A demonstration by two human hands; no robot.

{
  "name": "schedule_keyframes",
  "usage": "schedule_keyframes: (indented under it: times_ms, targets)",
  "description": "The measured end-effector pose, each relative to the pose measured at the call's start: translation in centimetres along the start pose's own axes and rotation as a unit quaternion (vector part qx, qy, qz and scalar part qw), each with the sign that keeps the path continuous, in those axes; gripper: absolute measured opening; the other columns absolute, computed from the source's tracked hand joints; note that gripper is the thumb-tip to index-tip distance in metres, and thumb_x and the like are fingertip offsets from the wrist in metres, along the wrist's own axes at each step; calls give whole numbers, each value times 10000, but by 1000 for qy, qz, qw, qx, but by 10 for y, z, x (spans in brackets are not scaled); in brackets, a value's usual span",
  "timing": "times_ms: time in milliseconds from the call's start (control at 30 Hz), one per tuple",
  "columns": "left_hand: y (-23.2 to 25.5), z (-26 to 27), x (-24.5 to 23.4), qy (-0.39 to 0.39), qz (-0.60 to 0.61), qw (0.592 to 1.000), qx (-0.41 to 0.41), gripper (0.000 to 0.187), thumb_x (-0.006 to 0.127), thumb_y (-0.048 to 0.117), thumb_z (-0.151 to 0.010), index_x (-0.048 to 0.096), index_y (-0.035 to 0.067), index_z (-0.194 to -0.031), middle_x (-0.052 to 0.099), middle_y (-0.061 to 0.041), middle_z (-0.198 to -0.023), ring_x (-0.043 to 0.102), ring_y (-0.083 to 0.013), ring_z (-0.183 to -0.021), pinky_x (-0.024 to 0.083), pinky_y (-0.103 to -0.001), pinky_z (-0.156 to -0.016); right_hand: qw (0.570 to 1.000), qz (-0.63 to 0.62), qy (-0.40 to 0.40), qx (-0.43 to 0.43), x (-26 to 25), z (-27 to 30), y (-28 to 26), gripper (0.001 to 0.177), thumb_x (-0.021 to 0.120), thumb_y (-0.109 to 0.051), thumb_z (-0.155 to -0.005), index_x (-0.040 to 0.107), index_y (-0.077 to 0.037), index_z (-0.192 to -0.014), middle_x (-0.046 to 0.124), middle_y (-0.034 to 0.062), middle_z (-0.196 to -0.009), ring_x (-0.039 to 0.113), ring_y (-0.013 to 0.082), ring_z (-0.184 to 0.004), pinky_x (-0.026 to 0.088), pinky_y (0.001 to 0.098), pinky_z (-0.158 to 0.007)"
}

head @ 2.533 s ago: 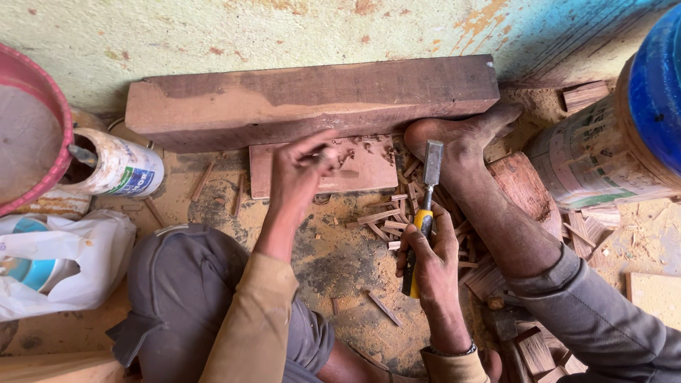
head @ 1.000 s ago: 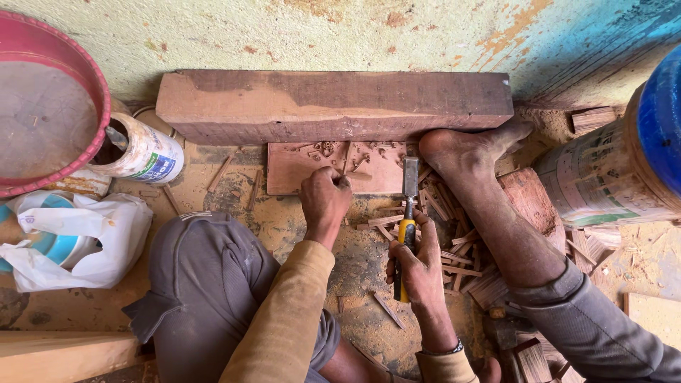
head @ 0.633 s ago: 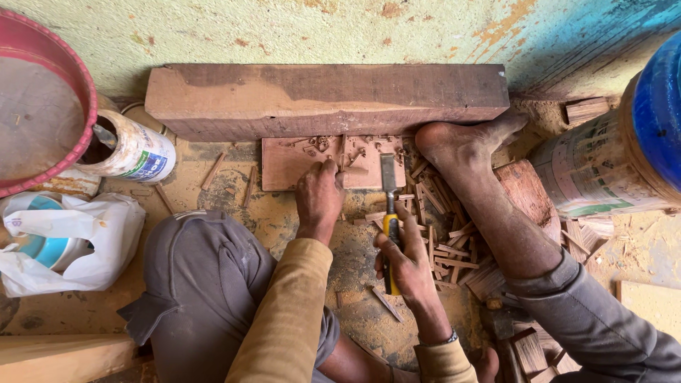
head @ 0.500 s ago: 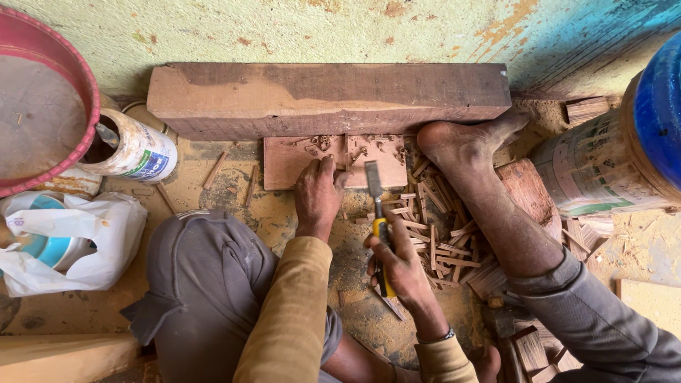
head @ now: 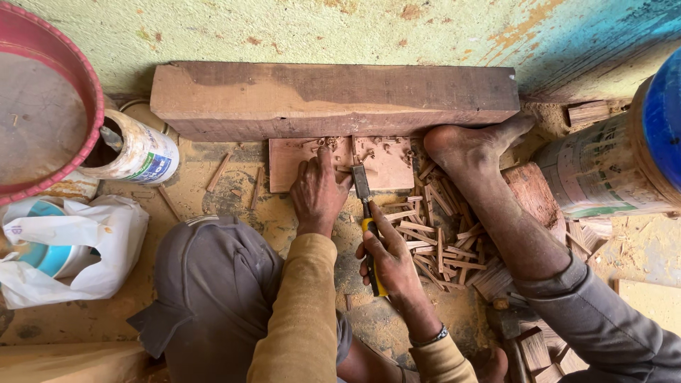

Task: The person sits on the floor and uses a chisel to carve a rectangular wooden block. They repeatedly strike the chisel with a hammer to remove wood shavings and shape the block.

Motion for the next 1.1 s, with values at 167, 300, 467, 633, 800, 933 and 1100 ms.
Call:
schedule_keyframes:
  times_ms: [167,300,467,633,800,933,1100]
  targets:
    - [8,1,-14,15,-15,1000,18,708,892,364,-772,508,32,-1266,708,-191,-1070,678,-309,-1002,610,-418,-803,997,59,20,-34,10,-16,-9,640,468,-227,-1029,252,-251,-1631,592,47,-706,530,123,-487,519,287,-418]
    - [8,1,-17,1,-5,1000,11,652,885,360,-791,530,62,-1249,723,-162,-1046,681,-297,-1013,608,-419,-828,998,-2,2,-58,11,-20,-8,638,474,-217,-1036,265,-223,-1638,561,19,-690,511,103,-476,487,270,-399]
    - [13,4,-25,20,-12,999,26,662,875,372,-794,530,42,-1252,720,-175,-1046,679,-319,-1016,608,-433,-803,997,34,21,-66,13,-22,-6,627,452,-204,-1039,253,-221,-1634,543,20,-656,483,102,-443,472,274,-363]
    - [11,4,-22,2,2,1000,1,686,861,411,-807,523,43,-1277,714,-181,-1068,680,-321,-1025,605,-443,-787,997,9,20,-68,17,-25,-8,640,463,-224,-1027,259,-227,-1634,515,1,-639,486,99,-447,470,274,-378]
    - [14,0,-23,44,-9,998,35,721,870,375,-749,523,26,-1275,708,-203,-1030,687,-324,-958,596,-454,-792,987,39,14,-153,14,-18,-15,616,483,-277,-1091,287,-169,-1665,478,-20,-657,464,60,-533,443,231,-451]
    - [14,1,-29,92,6,995,45,667,849,415,-841,526,14,-1265,704,-217,-984,672,-375,-946,577,-488,-725,990,24,6,-136,15,-34,-28,629,491,-286,-1045,297,-186,-1635,488,0,-607,453,96,-454,425,271,-396]
    - [10,3,-20,26,-11,999,23,665,844,408,-795,526,30,-1240,707,-206,-1005,677,-334,-963,595,-454,-748,997,40,37,-60,14,-15,-13,614,457,-231,-1016,319,-197,-1613,493,3,-571,469,113,-428,448,292,-383]
Point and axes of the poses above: each hand's wrist, its own z-axis away from the middle knuckle, its own x-axis out of the palm, y = z × x, the point moved 10 cm from there along -z, towards the middle knuckle
